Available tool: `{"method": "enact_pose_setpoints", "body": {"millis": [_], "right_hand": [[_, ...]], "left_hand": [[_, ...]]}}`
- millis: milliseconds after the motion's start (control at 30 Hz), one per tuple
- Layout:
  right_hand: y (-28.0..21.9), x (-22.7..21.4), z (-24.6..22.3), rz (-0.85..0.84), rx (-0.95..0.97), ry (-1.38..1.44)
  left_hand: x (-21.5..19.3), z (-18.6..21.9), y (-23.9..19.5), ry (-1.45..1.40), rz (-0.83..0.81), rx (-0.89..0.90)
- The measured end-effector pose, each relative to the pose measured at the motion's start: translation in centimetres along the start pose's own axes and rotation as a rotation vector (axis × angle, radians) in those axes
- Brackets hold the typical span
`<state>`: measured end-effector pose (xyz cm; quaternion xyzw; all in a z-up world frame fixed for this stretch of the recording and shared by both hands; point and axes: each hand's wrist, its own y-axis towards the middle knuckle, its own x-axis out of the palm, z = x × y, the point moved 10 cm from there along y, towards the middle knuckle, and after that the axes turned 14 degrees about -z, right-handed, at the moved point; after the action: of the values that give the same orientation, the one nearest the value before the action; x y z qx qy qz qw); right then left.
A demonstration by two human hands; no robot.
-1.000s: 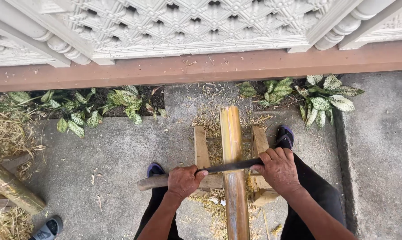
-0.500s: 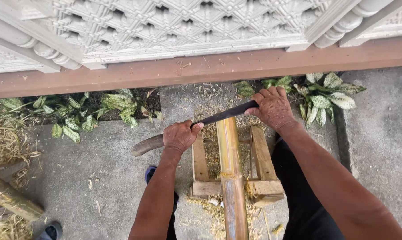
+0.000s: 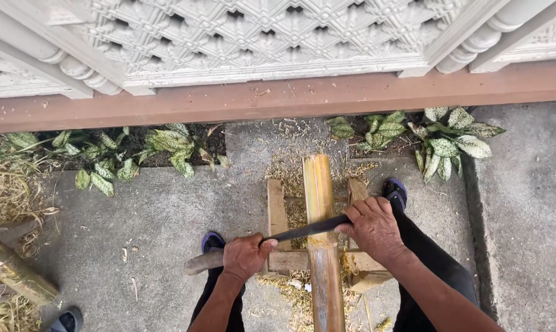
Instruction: Shaving the outer layer of a bamboo pole using a machete.
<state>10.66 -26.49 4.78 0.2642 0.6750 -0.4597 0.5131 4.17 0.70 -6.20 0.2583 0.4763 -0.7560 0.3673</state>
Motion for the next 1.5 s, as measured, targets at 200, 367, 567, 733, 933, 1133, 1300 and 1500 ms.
{"method": "enact_pose_setpoints", "body": {"millis": [200,367,567,733,933,1133,1300,1500], "right_hand": [[11.5,-3.2,3.7,-0.205,0.047,-0.121],[13.4,-6.7,4.3,-0.055,0.037,-0.245],[7.7,-1.7,1.4,-0.177,0.012,-0.143],[-0.6,0.5,-3.1,-0.134,0.023,0.003],[0.6,0.4,-1.5,-0.024,-0.009,0.002],[12.2,-4.4,5.6,-0.136,0.069,-0.180],[11.7,-6.0,5.6,0.159,-0.027,-0.160],[5.5,-2.6,2.2,-0.066,0.027,-0.050]], "left_hand": [[-6.5,-1.6,8.2,-0.017,-0.014,-0.134],[-9.4,-1.9,10.9,0.020,0.255,-0.036],[-2.2,-2.9,5.4,-0.009,-0.110,-0.176],[0.6,-1.5,-2.7,-0.075,-0.044,-0.060],[-0.5,-1.5,-0.3,-0.025,0.000,-0.015],[-7.0,-1.6,10.8,0.019,0.022,-0.117],[-10.3,0.0,10.0,0.068,0.265,-0.025],[-3.3,-0.8,4.8,0.069,-0.055,-0.095]]}}
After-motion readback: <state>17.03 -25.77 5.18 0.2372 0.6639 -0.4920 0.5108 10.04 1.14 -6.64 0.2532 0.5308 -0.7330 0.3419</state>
